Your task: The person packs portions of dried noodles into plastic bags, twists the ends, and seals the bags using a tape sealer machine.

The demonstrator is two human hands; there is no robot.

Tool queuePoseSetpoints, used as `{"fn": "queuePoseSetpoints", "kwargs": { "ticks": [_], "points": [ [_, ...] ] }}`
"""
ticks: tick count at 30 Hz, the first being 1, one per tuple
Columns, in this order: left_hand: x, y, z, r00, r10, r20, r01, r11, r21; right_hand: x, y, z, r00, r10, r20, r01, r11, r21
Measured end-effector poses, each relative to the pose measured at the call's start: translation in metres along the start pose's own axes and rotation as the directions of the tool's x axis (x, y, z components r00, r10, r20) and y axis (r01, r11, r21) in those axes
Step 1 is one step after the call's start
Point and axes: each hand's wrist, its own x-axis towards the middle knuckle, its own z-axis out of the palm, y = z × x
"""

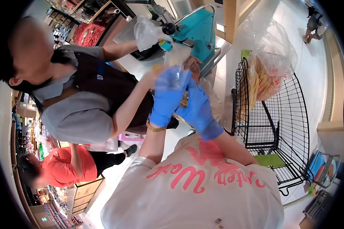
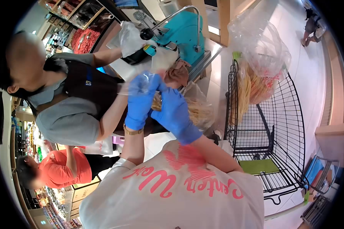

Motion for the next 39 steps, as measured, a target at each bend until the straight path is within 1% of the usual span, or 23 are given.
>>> {"fn": "queuePoseSetpoints", "kwargs": {
  "ticks": [1,2,4,6,7,8,9,10,11,12,14,16,17,19,22,23,25,29,32,34,36,37,39],
  "points": [
    [-0.001,0.004,-0.004,0.99,-0.123,0.067,0.136,0.955,-0.265,-0.001,0.001,0.0,0.99,-0.134,-0.032,0.124,0.97,-0.211],
    [0.002,0.002,-0.007,0.989,-0.129,0.071,0.143,0.954,-0.264,0.0,0.001,-0.004,0.991,-0.126,-0.033,0.117,0.97,-0.211],
    [0.007,-0.001,-0.011,0.95,0.047,0.31,0.226,0.585,-0.779,0.004,-0.004,-0.02,0.97,-0.206,0.13,0.223,0.965,-0.136],
    [-0.001,0.019,-0.008,0.936,-0.053,0.349,0.318,0.556,-0.768,0.017,-0.002,-0.043,0.958,-0.038,0.285,0.046,0.999,-0.02],
    [-0.003,0.029,-0.004,0.93,-0.162,0.331,0.339,0.726,-0.598,0.021,0.0,-0.049,0.89,0.102,0.444,-0.145,0.987,0.066],
    [-0.002,0.034,-0.002,0.922,-0.257,0.289,0.358,0.849,-0.389,0.022,-0.001,-0.048,0.891,0.102,0.442,-0.146,0.987,0.066],
    [0.007,0.026,-0.006,0.869,-0.104,0.483,0.245,0.939,-0.24,0.024,-0.003,-0.044,0.897,0.012,0.441,-0.131,0.962,0.241],
    [0.009,0.027,-0.006,0.868,-0.103,0.486,0.245,0.94,-0.238,0.022,-0.003,-0.04,0.901,-0.032,0.432,-0.123,0.937,0.326],
    [0.01,0.029,-0.006,0.873,0.126,0.471,-0.173,0.983,0.058,0.021,-0.004,-0.036,0.903,-0.077,0.422,-0.114,0.906,0.409],
    [0.01,0.031,-0.006,0.785,0.332,0.523,-0.548,0.766,0.335,0.012,0.001,-0.028,0.932,-0.157,0.325,0.01,0.911,0.411],
    [0.01,0.032,-0.004,0.783,0.321,0.533,-0.54,0.775,0.327,0.001,0.009,-0.016,0.945,-0.24,0.224,0.135,0.906,0.4],
    [-0.002,0.045,0.001,0.891,0.208,0.404,-0.419,0.722,0.551,-0.003,0.014,-0.009,0.98,-0.173,0.103,0.129,0.932,0.339],
    [-0.006,0.046,0.007,0.925,0.271,0.267,-0.374,0.777,0.506,-0.005,0.011,-0.012,0.98,-0.172,0.101,0.129,0.932,0.338],
    [-0.011,0.041,0.01,0.927,0.31,0.211,-0.375,0.775,0.509,-0.006,0.002,-0.022,0.955,0.204,0.215,-0.261,0.923,0.284],
    [-0.006,0.029,0.011,0.886,0.416,0.204,-0.458,0.725,0.514,-0.002,0.001,-0.02,0.969,0.22,0.11,-0.246,0.875,0.417],
    [-0.009,0.029,0.011,0.961,0.229,0.156,-0.262,0.933,0.247,-0.002,0.003,-0.021,0.97,0.229,0.077,-0.238,0.856,0.459],
    [-0.015,0.024,0.011,0.971,-0.034,0.238,0.102,0.956,-0.277,-0.002,0.012,-0.027,0.992,-0.104,0.07,0.115,0.977,-0.177],
    [-0.021,0.024,0.015,0.952,-0.102,0.287,0.211,0.902,-0.377,-0.005,0.013,-0.031,0.999,0.021,0.025,-0.02,0.999,-0.051],
    [-0.028,0.013,0.02,0.96,-0.105,0.259,0.194,0.918,-0.346,-0.01,0.025,-0.03,0.984,0.177,0.021,-0.173,0.922,0.347],
    [-0.035,0.026,0.016,0.942,-0.099,0.322,0.224,0.898,-0.378,-0.002,0.009,-0.046,1.0,0.012,-0.022,-0.01,0.998,0.059],
    [-0.043,0.043,0.016,0.948,0.086,0.308,-0.076,0.996,-0.044,0.005,-0.019,-0.065,0.999,-0.009,0.037,0.01,0.999,-0.047],
    [-0.04,0.045,0.015,0.951,0.079,0.298,-0.069,0.997,-0.042,0.005,-0.027,-0.072,0.992,-0.118,0.054,0.125,0.98,-0.156],
    [-0.033,0.053,0.016,0.79,0.37,0.489,-0.362,0.925,-0.115,0.003,-0.031,-0.089,0.943,-0.288,0.165,0.325,0.903,-0.28]
  ]
}}
